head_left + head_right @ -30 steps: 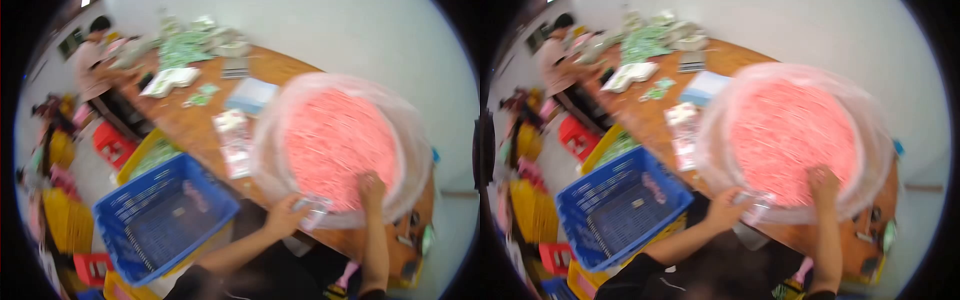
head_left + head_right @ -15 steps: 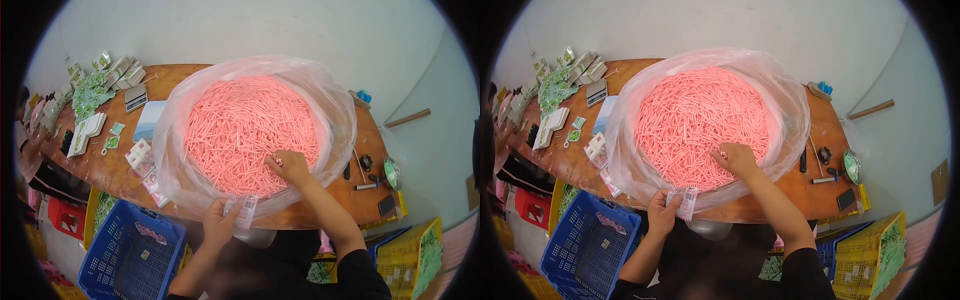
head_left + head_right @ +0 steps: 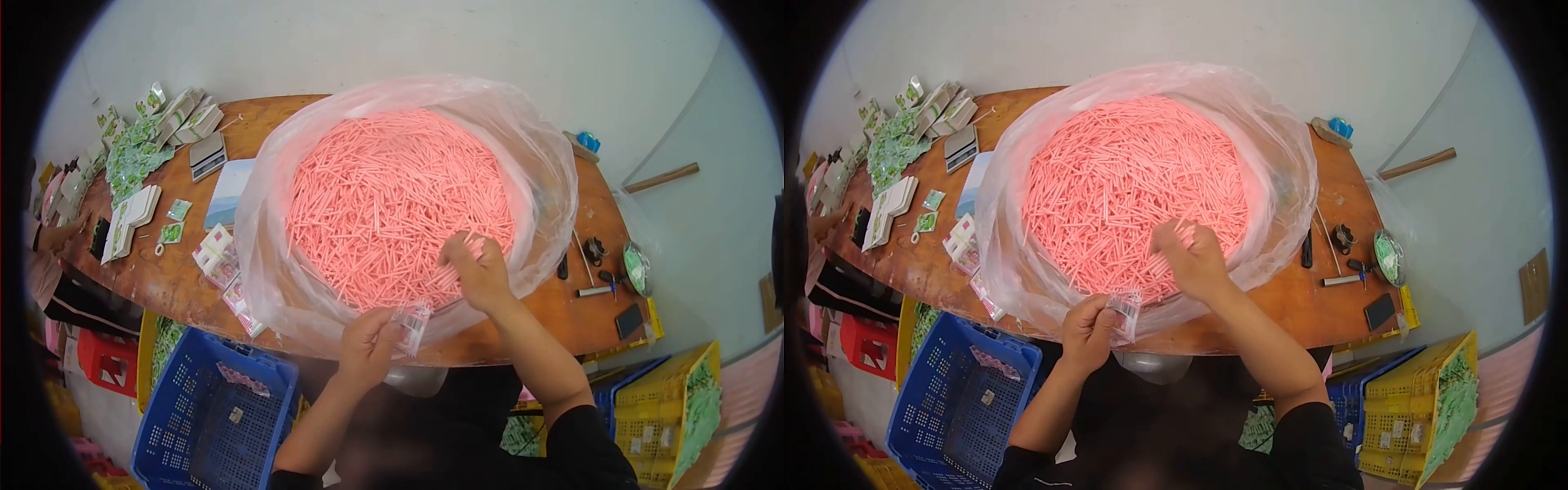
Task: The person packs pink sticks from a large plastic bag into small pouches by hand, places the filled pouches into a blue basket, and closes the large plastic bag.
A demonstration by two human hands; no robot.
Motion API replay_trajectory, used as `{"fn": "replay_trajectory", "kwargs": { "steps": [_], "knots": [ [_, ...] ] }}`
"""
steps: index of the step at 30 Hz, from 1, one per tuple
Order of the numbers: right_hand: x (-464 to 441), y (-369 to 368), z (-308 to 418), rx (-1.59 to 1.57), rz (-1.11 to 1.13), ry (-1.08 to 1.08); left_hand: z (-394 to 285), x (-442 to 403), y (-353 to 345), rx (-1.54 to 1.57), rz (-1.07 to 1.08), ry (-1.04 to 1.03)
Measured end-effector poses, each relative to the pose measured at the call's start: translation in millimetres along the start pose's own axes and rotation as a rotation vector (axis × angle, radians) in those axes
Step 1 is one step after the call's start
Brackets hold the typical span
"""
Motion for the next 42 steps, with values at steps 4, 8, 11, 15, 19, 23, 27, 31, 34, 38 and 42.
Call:
{"fn": "replay_trajectory", "kwargs": {
  "steps": [4,8,11,15,19,23,27,31,34,38,42],
  "knots": [
    [18,-5,16,-0.023,0.112,0.211,0,-3,-9,-0.037,0.037,-0.090],
    [23,-1,19,0.032,0.134,0.297,1,-4,-9,-0.056,0.059,-0.070],
    [26,1,17,0.011,0.118,0.327,5,0,-9,-0.037,0.058,-0.011],
    [27,5,18,0.003,0.084,0.385,5,2,-12,0.007,0.048,-0.001],
    [26,6,18,0.044,0.177,0.348,6,3,-12,0.010,0.051,-0.016],
    [25,3,15,0.046,0.271,0.281,3,4,-13,0.024,0.073,0.013],
    [27,0,18,0.033,0.333,0.174,4,5,-14,0.044,0.079,0.032],
    [29,0,11,-0.010,0.324,0.226,8,7,-15,0.057,0.089,0.078],
    [31,3,9,-0.052,0.317,0.243,9,8,-15,0.081,0.078,0.076],
    [34,-1,5,-0.028,0.315,0.155,9,9,-17,0.100,0.047,0.062],
    [36,-12,7,-0.044,0.228,0.119,2,5,-19,0.131,0.011,0.095]
  ]
}}
Point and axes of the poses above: each hand's wrist, its own x-axis away from the middle knuckle, its own y-axis out of the back of the hand, z = x × y, the point moved 3 cm from there along -x, towards the middle knuckle, and after that the axes turned 12 degrees about x, right-handed, at the moved point
